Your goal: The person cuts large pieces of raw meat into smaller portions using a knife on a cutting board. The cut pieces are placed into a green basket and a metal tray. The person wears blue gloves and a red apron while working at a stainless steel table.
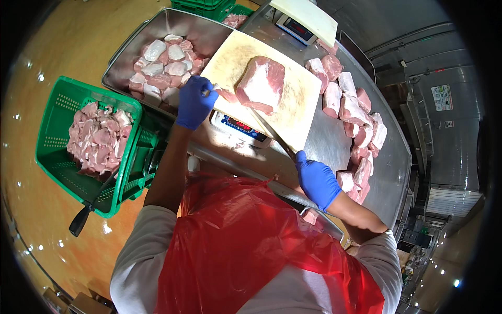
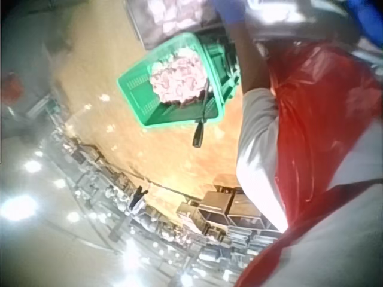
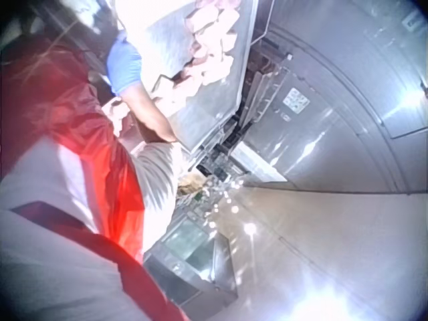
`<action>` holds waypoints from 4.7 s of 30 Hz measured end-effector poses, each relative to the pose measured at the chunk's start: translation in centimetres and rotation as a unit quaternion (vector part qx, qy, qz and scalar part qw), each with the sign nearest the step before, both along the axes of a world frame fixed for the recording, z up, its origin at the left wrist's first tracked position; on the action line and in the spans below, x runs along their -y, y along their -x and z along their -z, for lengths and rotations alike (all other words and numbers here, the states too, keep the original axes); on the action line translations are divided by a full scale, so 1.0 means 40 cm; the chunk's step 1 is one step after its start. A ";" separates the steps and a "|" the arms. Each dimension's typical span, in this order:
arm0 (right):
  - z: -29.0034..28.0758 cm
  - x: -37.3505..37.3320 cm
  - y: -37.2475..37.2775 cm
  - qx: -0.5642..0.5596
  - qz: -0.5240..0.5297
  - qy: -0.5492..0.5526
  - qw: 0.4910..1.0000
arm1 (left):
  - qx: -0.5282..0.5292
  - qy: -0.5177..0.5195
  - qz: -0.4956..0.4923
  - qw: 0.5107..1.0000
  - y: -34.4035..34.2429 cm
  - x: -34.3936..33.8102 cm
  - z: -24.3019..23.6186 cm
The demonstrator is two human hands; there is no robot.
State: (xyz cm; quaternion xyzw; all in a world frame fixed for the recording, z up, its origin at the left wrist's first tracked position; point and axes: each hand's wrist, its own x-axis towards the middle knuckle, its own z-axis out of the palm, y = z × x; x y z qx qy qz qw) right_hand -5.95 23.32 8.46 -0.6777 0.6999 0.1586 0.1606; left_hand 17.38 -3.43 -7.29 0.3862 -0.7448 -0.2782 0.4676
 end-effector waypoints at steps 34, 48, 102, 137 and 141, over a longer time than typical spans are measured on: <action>0.075 0.105 0.007 0.657 0.268 0.318 0.628 | 0.126 0.082 -0.049 0.987 0.229 -0.084 -0.056; 0.159 0.085 0.027 0.454 0.291 0.246 0.805 | -0.031 0.126 0.103 0.986 0.159 -0.036 -0.213; 0.168 0.348 -0.017 0.159 0.019 0.325 0.932 | -0.136 -0.135 -0.118 0.974 0.220 -0.214 -0.046; 0.214 0.251 -0.048 0.114 0.094 0.206 0.967 | 0.033 -0.005 -0.181 0.983 -0.176 -0.126 -0.146; 0.158 0.031 0.087 0.023 0.059 0.093 0.994 | 0.002 -0.043 -0.129 0.991 -0.116 -0.114 -0.130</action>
